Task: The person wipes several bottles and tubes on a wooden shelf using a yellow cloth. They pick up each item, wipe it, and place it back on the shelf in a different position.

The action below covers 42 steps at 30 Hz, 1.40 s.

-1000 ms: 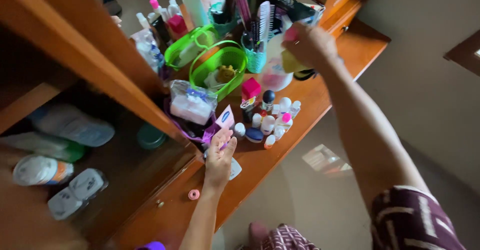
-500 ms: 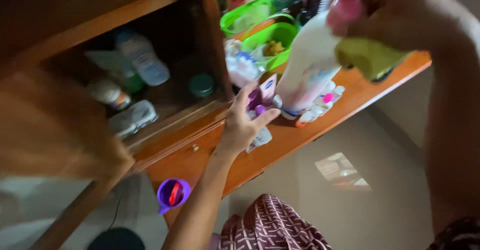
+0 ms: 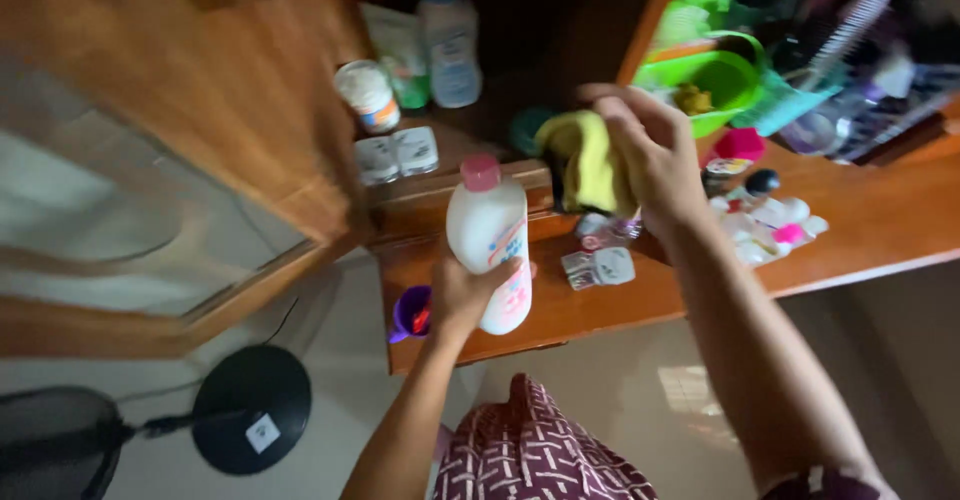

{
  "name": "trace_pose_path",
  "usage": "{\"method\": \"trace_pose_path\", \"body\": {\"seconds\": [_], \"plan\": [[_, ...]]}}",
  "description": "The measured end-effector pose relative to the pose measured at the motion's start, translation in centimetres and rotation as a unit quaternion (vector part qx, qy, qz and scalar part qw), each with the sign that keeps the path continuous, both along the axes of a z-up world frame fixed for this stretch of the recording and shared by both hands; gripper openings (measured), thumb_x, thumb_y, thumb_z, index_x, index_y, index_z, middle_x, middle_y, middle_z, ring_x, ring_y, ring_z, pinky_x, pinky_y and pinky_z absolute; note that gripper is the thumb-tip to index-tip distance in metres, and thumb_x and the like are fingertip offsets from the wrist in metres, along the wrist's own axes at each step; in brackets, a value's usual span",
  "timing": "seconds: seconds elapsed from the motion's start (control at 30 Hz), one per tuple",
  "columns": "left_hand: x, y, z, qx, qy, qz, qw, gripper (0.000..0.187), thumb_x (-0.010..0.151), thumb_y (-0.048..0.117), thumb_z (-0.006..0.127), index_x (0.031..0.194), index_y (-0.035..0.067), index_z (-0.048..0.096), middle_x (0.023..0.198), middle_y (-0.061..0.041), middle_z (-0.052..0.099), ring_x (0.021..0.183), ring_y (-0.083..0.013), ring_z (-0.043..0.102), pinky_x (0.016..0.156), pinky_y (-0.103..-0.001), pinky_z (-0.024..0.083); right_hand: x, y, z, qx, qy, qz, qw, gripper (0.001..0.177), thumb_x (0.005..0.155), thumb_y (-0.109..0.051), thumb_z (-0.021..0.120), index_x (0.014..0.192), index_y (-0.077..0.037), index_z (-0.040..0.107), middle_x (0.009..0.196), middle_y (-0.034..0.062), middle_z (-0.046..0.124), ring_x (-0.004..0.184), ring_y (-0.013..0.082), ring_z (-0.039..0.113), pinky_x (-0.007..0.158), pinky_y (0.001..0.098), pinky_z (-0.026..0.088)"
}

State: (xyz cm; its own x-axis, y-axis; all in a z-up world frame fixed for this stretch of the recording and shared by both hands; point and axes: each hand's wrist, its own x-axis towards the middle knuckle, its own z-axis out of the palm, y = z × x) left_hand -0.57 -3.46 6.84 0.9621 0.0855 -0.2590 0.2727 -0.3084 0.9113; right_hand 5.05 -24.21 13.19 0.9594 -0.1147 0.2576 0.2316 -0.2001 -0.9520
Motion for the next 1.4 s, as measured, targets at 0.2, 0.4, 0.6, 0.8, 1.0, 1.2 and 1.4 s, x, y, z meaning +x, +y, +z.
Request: {"method": "trace_pose_path", "body": {"seconds": [0.2,0.4,0.6,0.8,1.0,1.2,1.4], "plan": [[1.4,2.6,-11.7,-0.666,0.194,0.294,0.658,0.036,0.084,0.029,0.081,0.108,0.004,0.072,0.106,-0.018,0.077,0.088,-0.0347,0.074,0.080,-0.047,0.060,-5.5,11.7,-11.3,-0.253,-0.037,-0.040,0.966,0.081,0.102,-0.022,0.065,0.167,-0.008,0.019,0.144,0.0383,0.052,0.142,0.0486,0.043,0.120,0.0643,0.006],[-1.7,2.6,-14.1,-0.074,-0.030,0.018,0.997,0.080,0.056,0.024,0.095,0.129,0.018,0.061,0.115,-0.015,0.075,0.115,-0.0348,0.070,0.097,-0.053,0.055,8.4,3.4,-30.6,-0.353,-0.382,0.144,0.842,0.022,0.102,-0.020,0.061,0.107,0.000,0.070,0.110,0.0166,0.067,0.106,0.0422,0.063,0.097,0.0585,0.046],[-0.4,1.8,-10.8,-0.012,-0.055,0.016,0.998,0.071,0.057,0.033,0.096,0.120,0.027,0.064,0.109,-0.008,0.078,0.112,-0.0309,0.071,0.096,-0.045,0.058,0.2,6.5,-15.0,-0.209,-0.238,0.154,0.936,0.051,0.109,-0.036,0.032,0.145,-0.007,0.055,0.146,0.0204,0.055,0.123,0.0425,0.061,0.096,0.0544,0.044],[1.3,1.7,-12.2,0.037,-0.054,0.023,0.998,0.064,0.053,0.038,0.093,0.109,0.031,0.065,0.092,-0.007,0.079,0.095,-0.0345,0.076,0.083,-0.045,0.060,-0.6,6.4,-17.8,-0.088,-0.118,0.125,0.981,0.049,0.111,-0.024,0.028,0.139,0.002,0.059,0.150,0.0262,0.046,0.141,0.0473,0.040,0.115,0.0563,0.030],[0.2,-0.2,-13.0,0.181,-0.213,0.115,0.953,0.057,0.048,0.037,0.092,0.095,0.027,0.061,0.069,-0.002,0.073,0.069,-0.0295,0.077,0.058,-0.047,0.061,5.3,4.3,-26.2,-0.221,-0.325,0.130,0.910,0.123,0.078,-0.096,0.018,0.127,0.008,0.061,0.122,0.0261,0.061,0.111,0.0475,0.060,0.091,0.0566,0.049],[-0.6,1.9,-9.1,-0.061,-0.031,0.016,0.998,0.030,0.089,0.032,0.061,0.114,0.015,0.060,0.103,-0.021,0.076,0.107,-0.0410,0.071,0.095,-0.052,0.051,-8.4,13.9,-19.7,-0.135,-0.168,-0.099,0.971,0.075,0.101,-0.024,0.063,0.164,-0.010,0.025,0.161,0.0218,0.002,0.144,0.0492,0.026,0.113,0.0599,0.039],[0.7,1.1,-6.4,-0.011,-0.108,0.104,0.989,0.037,0.102,0.040,0.045,0.105,0.007,0.063,0.103,-0.024,0.071,0.098,-0.0401,0.067,0.093,-0.052,0.047,-6.7,13.9,-21.2,-0.534,-0.365,-0.059,0.761,0.019,0.089,-0.023,0.064,0.104,-0.023,0.075,0.126,0.0020,0.058,0.127,0.0334,0.051,0.107,0.0755,0.028]]}}
